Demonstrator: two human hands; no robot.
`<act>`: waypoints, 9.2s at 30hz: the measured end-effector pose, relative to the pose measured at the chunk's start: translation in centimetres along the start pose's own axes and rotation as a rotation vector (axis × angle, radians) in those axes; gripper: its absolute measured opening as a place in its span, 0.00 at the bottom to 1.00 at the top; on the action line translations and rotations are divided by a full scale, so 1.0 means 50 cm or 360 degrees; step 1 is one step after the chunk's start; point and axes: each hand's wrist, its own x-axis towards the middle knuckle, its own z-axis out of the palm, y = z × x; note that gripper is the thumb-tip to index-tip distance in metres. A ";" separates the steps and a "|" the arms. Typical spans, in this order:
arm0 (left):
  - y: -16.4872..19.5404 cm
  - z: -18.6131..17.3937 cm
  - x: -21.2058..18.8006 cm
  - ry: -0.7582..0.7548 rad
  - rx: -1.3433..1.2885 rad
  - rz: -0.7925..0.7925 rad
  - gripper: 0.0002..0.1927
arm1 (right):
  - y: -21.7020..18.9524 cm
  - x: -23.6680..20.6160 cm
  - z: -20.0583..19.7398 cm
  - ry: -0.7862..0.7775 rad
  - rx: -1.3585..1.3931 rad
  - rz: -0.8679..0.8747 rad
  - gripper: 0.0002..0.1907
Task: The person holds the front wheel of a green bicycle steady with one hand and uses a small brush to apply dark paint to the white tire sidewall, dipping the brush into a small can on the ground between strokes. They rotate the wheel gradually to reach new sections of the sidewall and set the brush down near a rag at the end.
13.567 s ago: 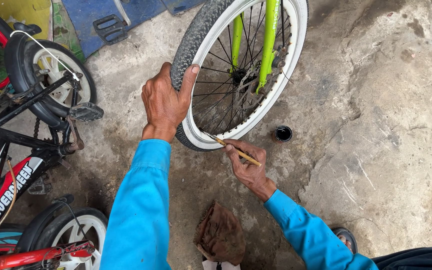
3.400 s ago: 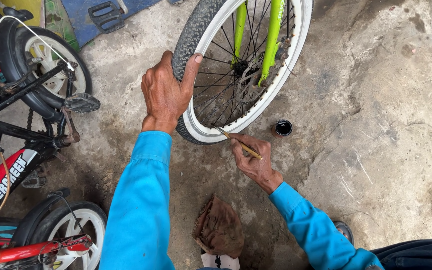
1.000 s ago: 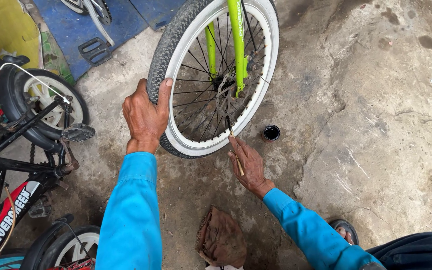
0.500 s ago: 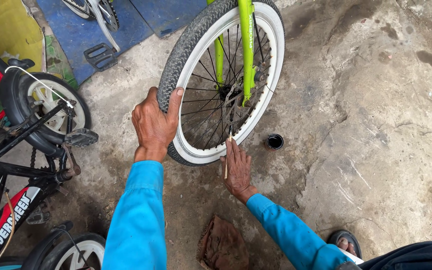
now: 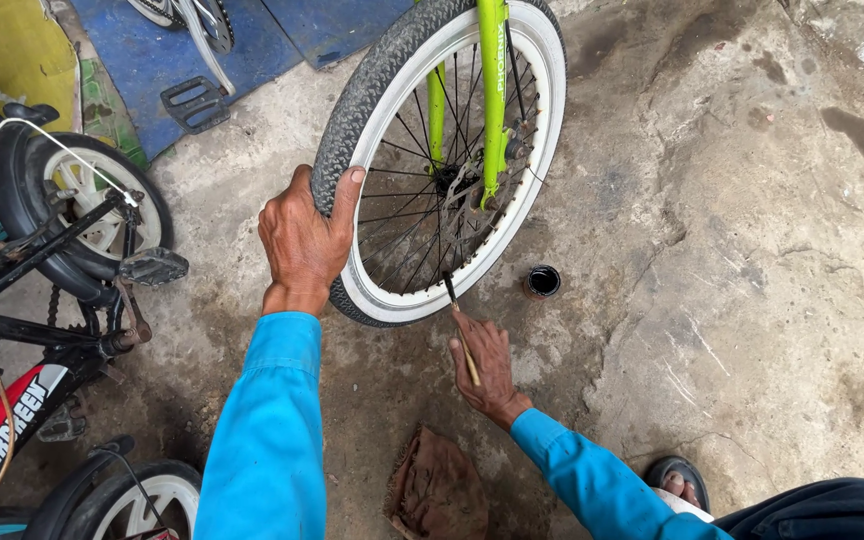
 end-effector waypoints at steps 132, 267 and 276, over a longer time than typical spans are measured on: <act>0.044 -0.023 -0.016 0.0064 -0.0077 -0.0040 0.27 | -0.026 -0.026 -0.104 -0.0448 0.0832 0.0393 0.20; 0.031 -0.024 -0.005 0.0029 -0.0052 -0.0032 0.27 | 0.203 0.060 -0.198 0.0924 0.2599 0.1691 0.12; 0.029 -0.021 -0.002 0.0038 -0.0051 -0.0032 0.27 | 0.205 0.063 -0.205 0.0917 0.2603 0.1620 0.10</act>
